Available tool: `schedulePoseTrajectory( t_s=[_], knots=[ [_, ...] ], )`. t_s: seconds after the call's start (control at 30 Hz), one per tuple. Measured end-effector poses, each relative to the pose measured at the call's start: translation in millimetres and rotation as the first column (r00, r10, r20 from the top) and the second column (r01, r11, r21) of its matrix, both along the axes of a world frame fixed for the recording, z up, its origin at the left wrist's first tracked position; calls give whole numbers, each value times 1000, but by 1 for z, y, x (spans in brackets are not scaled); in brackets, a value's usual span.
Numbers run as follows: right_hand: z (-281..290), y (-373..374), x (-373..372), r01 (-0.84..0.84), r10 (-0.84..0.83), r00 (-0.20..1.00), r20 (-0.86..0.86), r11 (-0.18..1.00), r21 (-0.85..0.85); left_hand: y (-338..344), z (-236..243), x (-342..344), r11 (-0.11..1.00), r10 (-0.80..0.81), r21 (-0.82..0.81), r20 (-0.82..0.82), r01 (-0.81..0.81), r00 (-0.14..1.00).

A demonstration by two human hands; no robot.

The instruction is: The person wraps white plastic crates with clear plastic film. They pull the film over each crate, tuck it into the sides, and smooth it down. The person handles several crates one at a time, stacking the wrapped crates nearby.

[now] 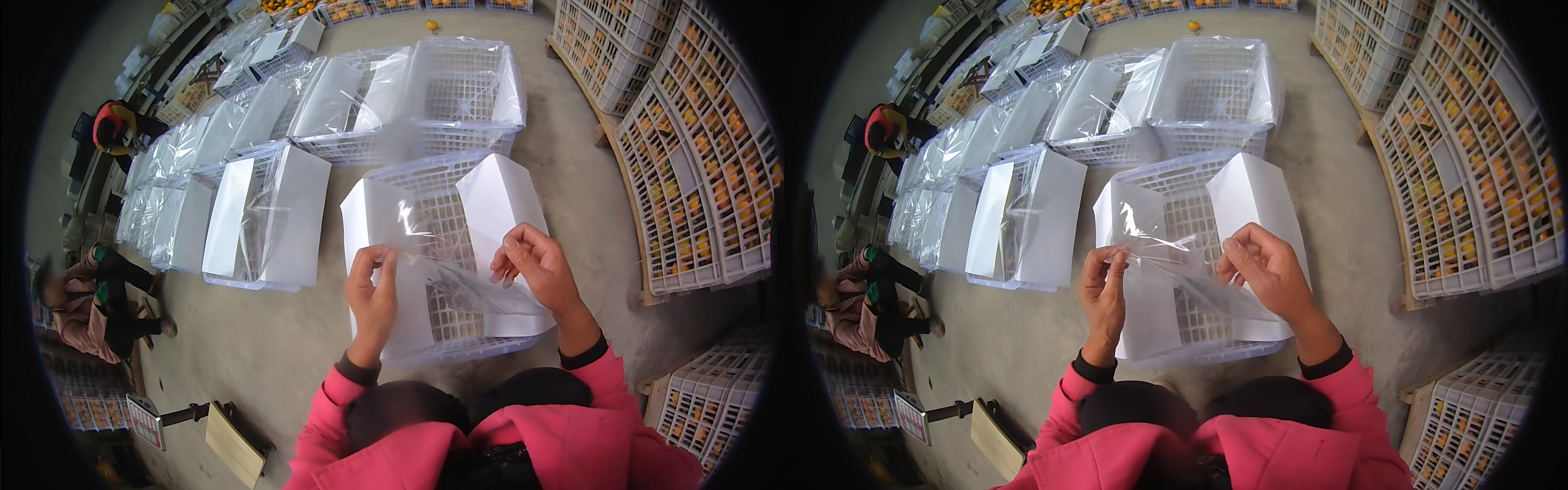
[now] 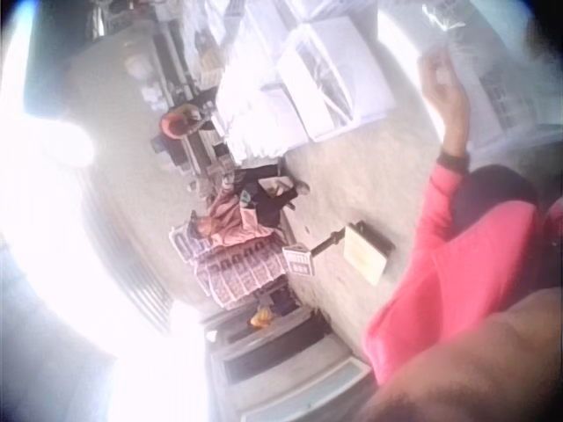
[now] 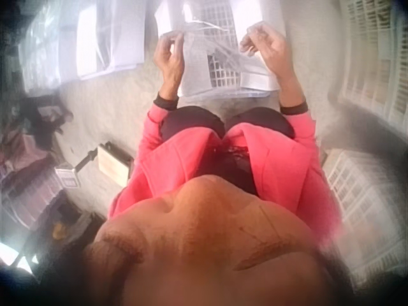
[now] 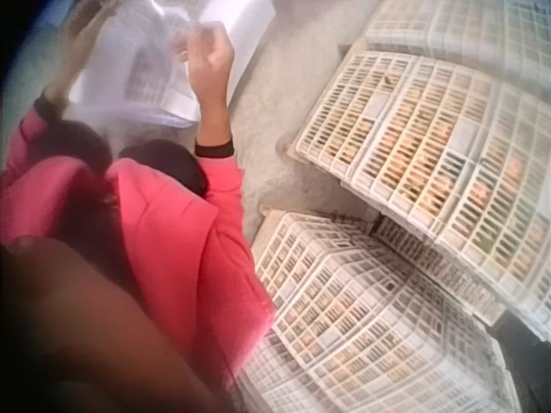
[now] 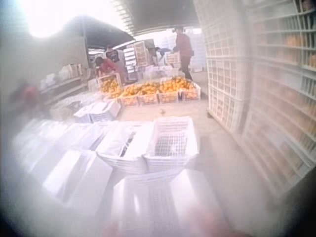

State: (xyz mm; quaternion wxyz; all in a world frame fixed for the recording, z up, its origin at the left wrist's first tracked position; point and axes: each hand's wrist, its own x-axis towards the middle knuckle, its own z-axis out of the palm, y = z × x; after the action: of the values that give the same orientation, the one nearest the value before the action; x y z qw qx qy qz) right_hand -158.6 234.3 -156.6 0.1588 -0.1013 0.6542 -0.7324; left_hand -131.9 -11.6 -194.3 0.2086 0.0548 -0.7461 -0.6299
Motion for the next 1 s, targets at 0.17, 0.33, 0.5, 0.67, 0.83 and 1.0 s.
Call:
schedulePoseTrajectory(
  t_s=[0.17,0.33,0.5,0.67,0.83,1.0],
  knots=[
    [-17,4,0,-200,167,973,158,953,227,-10,7,6,913,-93,-407,-305,-42,948],
    [-40,6,-8,-206,160,896,415,976,68,-3,16,10,811,-330,-582,-367,62,869],
    [-60,-5,-7,62,-64,911,406,998,20,-1,19,11,709,-506,-685,-334,164,795],
    [-49,-2,-17,277,-235,941,245,948,-155,-1,14,17,643,-616,-604,-41,471,787],
    [-27,-20,-20,26,-33,997,72,995,96,11,10,19,756,-637,-15,212,654,741],
    [-18,-52,-14,-157,160,987,-21,982,105,11,11,21,825,-530,-12,330,565,781]
  ],
)
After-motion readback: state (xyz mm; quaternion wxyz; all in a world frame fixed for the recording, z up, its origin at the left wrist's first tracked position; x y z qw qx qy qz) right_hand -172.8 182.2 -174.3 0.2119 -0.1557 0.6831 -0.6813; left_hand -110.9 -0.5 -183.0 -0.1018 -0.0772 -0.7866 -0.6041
